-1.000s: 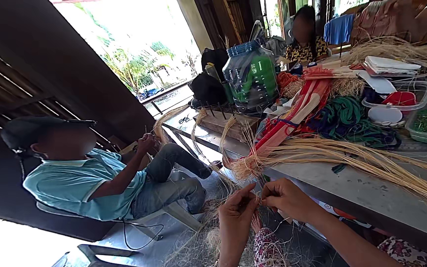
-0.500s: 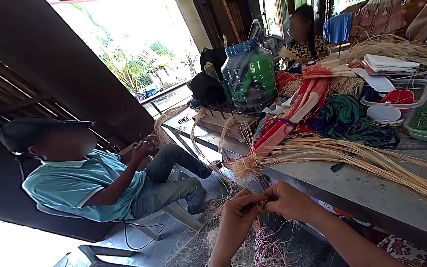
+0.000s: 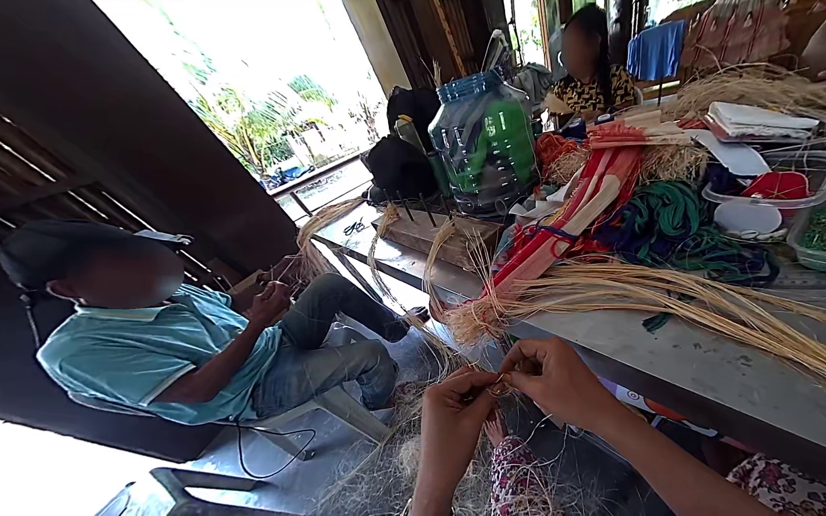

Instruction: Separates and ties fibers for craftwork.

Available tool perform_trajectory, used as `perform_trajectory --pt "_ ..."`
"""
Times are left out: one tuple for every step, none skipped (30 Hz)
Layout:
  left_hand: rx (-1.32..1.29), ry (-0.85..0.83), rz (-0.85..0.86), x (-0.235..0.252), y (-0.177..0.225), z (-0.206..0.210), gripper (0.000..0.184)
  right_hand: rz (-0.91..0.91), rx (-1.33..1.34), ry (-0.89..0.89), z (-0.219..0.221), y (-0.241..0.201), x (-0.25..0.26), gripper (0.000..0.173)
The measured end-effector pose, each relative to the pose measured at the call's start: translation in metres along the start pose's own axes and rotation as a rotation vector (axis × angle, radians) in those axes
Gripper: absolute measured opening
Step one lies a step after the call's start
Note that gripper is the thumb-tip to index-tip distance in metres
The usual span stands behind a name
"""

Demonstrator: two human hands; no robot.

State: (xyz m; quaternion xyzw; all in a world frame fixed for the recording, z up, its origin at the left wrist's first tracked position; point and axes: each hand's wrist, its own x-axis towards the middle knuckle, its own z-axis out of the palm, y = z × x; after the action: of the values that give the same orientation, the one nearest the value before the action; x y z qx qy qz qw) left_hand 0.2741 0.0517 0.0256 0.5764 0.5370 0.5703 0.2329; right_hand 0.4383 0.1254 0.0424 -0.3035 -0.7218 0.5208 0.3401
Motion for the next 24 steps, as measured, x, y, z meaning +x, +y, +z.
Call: perform_trajectory --pt "0.007 0.008 0.0 0.0 0.001 0.0 0.011 -0.011 -0.002 0.008 0.001 0.001 0.0 0.009" --pt "0.007 0.014 0.001 -0.001 0.001 0.001 0.011 -0.018 0.0 0.012 0.001 0.001 0.0 0.008" --pt "-0.001 0.021 0.002 -0.001 0.001 0.001 0.011 -0.019 0.006 0.013 0.001 0.001 0.0 0.008" --pt "-0.018 0.027 0.003 -0.001 0.001 0.001 0.012 -0.019 0.008 0.013 0.001 0.0 -0.001 0.008" --pt "-0.041 0.032 0.005 -0.002 0.001 0.001 0.012 -0.018 0.008 0.014 0.001 0.0 -0.001 0.008" --pt "-0.07 0.031 0.007 -0.002 0.0 0.001 0.013 -0.013 -0.001 0.017 0.001 -0.001 -0.001 0.009" --pt "-0.109 0.025 0.008 -0.001 -0.001 0.0 0.014 -0.01 -0.016 0.019 0.001 -0.001 -0.001 0.009" --pt "-0.156 0.013 0.005 -0.001 -0.002 -0.001 0.014 -0.008 -0.031 0.02 0.001 -0.002 -0.002 0.009" --pt "-0.215 -0.006 -0.008 -0.001 -0.003 -0.002 0.014 -0.012 -0.043 0.02 0.001 -0.002 -0.002 0.009" --pt "-0.285 -0.033 -0.033 -0.001 -0.004 -0.003 0.015 -0.014 -0.043 0.019 0.001 -0.002 -0.002 0.009" --pt "-0.366 -0.063 -0.075 -0.001 -0.004 -0.004 0.015 -0.016 -0.036 0.01 0.001 -0.002 -0.002 0.009" --pt "-0.452 -0.106 -0.132 -0.001 -0.004 -0.005 0.014 -0.017 -0.021 -0.006 0.001 -0.003 -0.002 0.008" --pt "-0.543 -0.162 -0.202 -0.001 -0.004 -0.008 0.013 -0.017 -0.004 -0.024 0.001 -0.003 -0.002 0.008" --pt "-0.635 -0.227 -0.276 0.0 -0.004 -0.01 0.01 -0.018 0.009 -0.041 0.001 -0.004 -0.003 0.007" --pt "-0.73 -0.294 -0.343 0.002 -0.007 -0.014 0.008 -0.022 0.016 -0.056 0.0 -0.004 -0.003 0.006" --pt "-0.818 -0.348 -0.39 0.002 -0.01 -0.016 0.008 -0.032 0.021 -0.065 0.0 -0.004 -0.004 0.006" --pt "-0.886 -0.38 -0.417 0.002 -0.012 -0.018 0.011 -0.045 0.024 -0.069 0.0 -0.003 -0.004 0.006" --pt "-0.933 -0.374 -0.432 0.002 -0.013 -0.017 0.014 -0.058 0.03 -0.068 -0.001 -0.001 -0.003 0.006" --pt "-0.966 -0.341 -0.438 0.0 -0.012 -0.016 0.016 -0.065 0.035 -0.068 -0.001 0.001 -0.002 0.007" --pt "-0.978 -0.288 -0.431 -0.001 -0.01 -0.015 0.017 -0.065 0.037 -0.073 -0.002 0.002 -0.001 0.008" --pt "-0.96 -0.206 -0.418 -0.002 -0.008 -0.012 0.018 -0.062 0.037 -0.084 -0.002 0.004 0.0 0.009" --pt "-0.91 -0.108 -0.393 -0.003 -0.004 -0.009 0.023 -0.056 0.035 -0.1 -0.002 0.004 0.0 0.01" --pt "-0.85 -0.021 -0.364 -0.003 -0.001 -0.006 0.029 -0.049 0.033 -0.122 -0.002 0.004 0.0 0.011" --pt "-0.801 0.036 -0.336 -0.002 0.0 -0.005 0.032 -0.041 0.028 -0.151 -0.003 0.004 0.0 0.012"
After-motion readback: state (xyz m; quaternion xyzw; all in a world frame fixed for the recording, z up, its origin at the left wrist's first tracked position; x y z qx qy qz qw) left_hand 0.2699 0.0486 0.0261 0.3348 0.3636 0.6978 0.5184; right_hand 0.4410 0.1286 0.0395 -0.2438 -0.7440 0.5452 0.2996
